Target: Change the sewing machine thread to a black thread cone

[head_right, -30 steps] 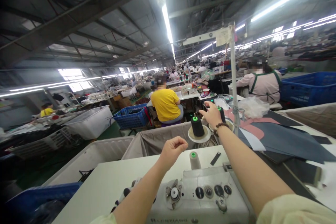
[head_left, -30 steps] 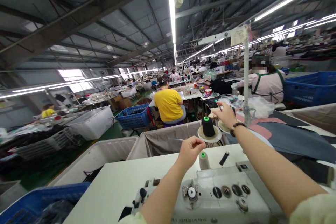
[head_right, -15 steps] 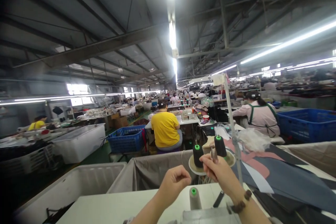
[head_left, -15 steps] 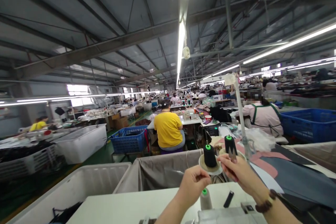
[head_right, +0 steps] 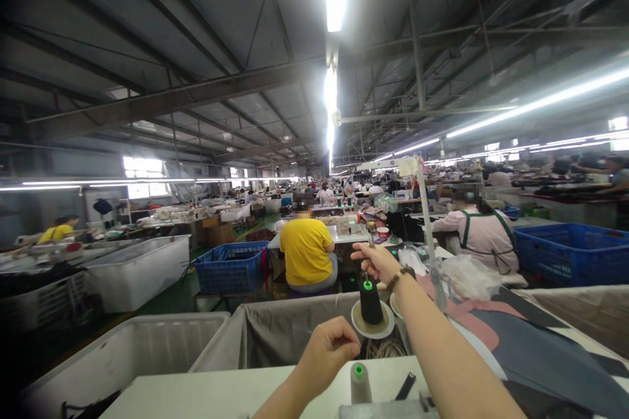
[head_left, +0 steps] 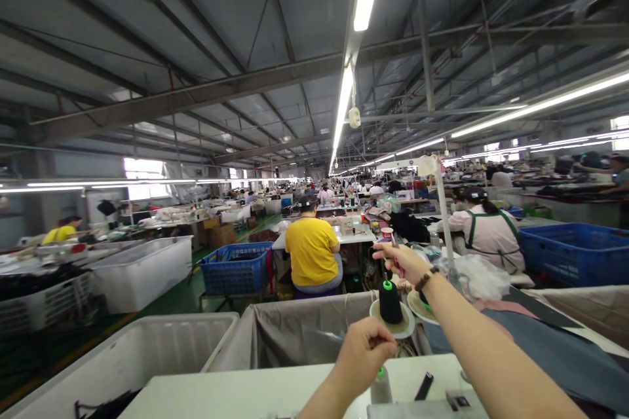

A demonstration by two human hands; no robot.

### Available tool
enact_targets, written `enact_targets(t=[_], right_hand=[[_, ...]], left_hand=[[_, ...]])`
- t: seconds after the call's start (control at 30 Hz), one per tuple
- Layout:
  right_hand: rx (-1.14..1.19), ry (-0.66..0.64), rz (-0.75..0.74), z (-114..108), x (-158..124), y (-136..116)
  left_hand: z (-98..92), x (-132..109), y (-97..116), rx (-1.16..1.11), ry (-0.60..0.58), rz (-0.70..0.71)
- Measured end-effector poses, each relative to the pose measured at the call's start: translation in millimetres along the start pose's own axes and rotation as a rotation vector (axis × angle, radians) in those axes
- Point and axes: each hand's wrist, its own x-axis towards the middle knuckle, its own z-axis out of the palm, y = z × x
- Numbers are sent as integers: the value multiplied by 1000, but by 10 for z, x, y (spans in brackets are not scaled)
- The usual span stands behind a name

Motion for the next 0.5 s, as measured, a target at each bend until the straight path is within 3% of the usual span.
enact_targets(t=[0.1,0.27,0.5], right_hand=[[77,-101,-4,49,-511,189],[171,-58,32,19,-1439,439],[176,74,181,-29,-2094,528]], left_hand=[[-41,-37,20,50,-16,31],[-52,-91,75,189,-70,153],[194,-80,29,225,-265,372]])
